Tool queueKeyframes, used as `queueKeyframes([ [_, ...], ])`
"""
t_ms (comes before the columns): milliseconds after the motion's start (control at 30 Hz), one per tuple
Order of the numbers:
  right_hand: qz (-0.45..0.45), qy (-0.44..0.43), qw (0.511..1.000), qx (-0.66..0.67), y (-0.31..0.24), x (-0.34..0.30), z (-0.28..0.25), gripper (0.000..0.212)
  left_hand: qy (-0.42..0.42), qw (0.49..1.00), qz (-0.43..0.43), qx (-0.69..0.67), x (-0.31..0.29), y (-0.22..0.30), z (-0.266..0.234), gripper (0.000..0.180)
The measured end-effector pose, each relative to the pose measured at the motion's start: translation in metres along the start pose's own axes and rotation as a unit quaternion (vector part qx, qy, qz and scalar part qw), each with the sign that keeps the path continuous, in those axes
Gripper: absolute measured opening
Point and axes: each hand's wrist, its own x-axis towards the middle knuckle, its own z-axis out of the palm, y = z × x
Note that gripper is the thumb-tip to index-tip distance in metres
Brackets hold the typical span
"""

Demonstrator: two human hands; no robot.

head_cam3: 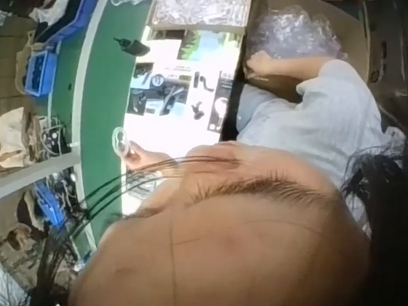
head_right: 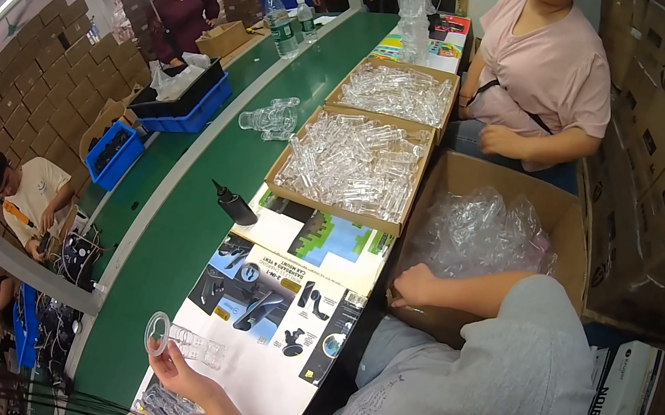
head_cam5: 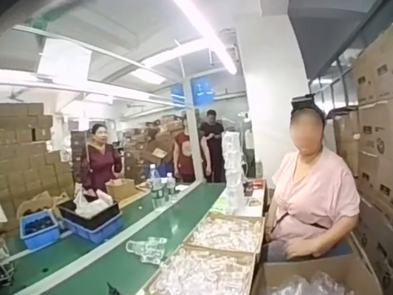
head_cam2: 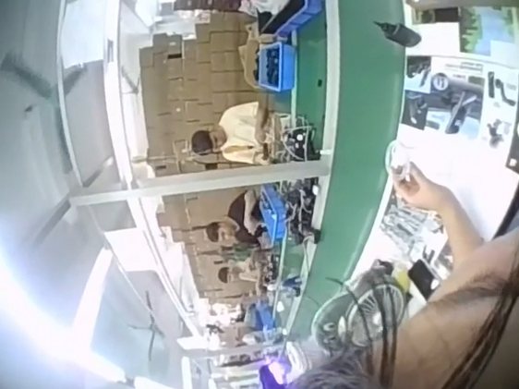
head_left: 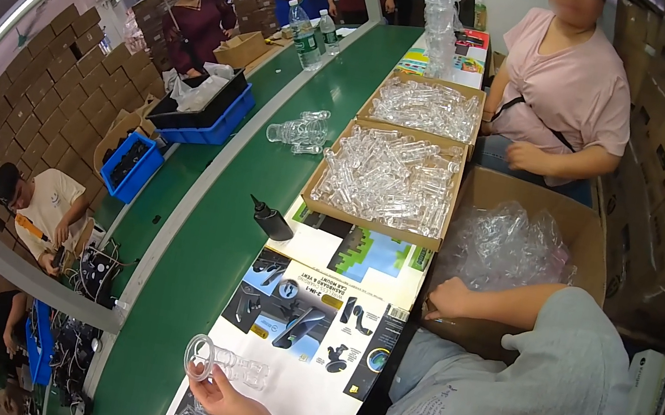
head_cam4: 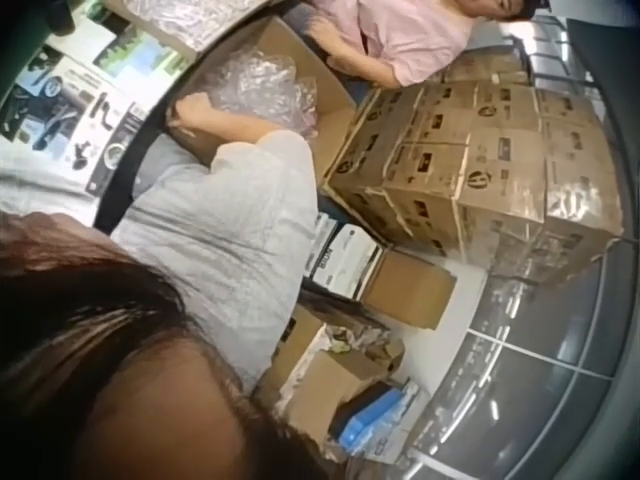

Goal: Dispensing liquid from a squeeze bottle into plastic containers and inserting small parts at a manufacturing assembly station.

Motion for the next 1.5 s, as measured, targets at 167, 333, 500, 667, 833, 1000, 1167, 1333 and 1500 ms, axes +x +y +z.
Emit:
queueKeyframes([
  [167, -0.022, 0.018, 1.0, 0.009, 0.003, -0.001, 0.003, 0.048, 0.009, 0.999, 0.003, 0.03, -0.002, 0.005, 0.004, 0.037],
  [333, -0.018, 0.051, 0.998, 0.043, -0.001, -0.005, 0.004, 0.041, -0.014, 1.0, 0.006, 0.002, -0.001, -0.004, 0.004, 0.037],
  [500, -0.033, 0.09, 0.994, 0.062, -0.003, -0.001, 0.011, 0.038, -0.008, 0.997, 0.063, 0.044, -0.008, 0.021, 0.01, 0.032],
  [667, -0.027, 0.096, 0.991, 0.086, -0.006, -0.003, 0.015, 0.037, 0.013, 0.994, 0.085, 0.067, -0.009, 0.012, 0.012, 0.028],
  [833, -0.03, 0.095, 0.99, 0.103, -0.006, -0.003, 0.017, 0.036, -0.002, 0.997, 0.053, 0.053, -0.011, 0.031, 0.015, 0.03],
  [1000, -0.035, 0.102, 0.988, 0.107, -0.009, -0.001, 0.02, 0.035, 0.046, 0.993, 0.101, 0.042, -0.012, 0.014, 0.017, 0.034],
  [1167, -0.044, 0.107, 0.985, 0.126, -0.007, -0.002, 0.021, 0.034, 0.022, 0.994, 0.098, -0.036, -0.019, 0.022, 0.016, 0.036],
  [1333, -0.027, 0.094, 0.987, 0.127, -0.008, -0.003, 0.02, 0.032, 0.02, 0.999, 0.013, 0.043, 0.003, -0.013, 0.0, 0.037],
  [1500, -0.025, 0.091, 0.987, 0.128, -0.01, -0.004, 0.017, 0.029, 0.011, 0.996, 0.036, 0.076, 0.0, -0.007, 0.0, 0.034],
])
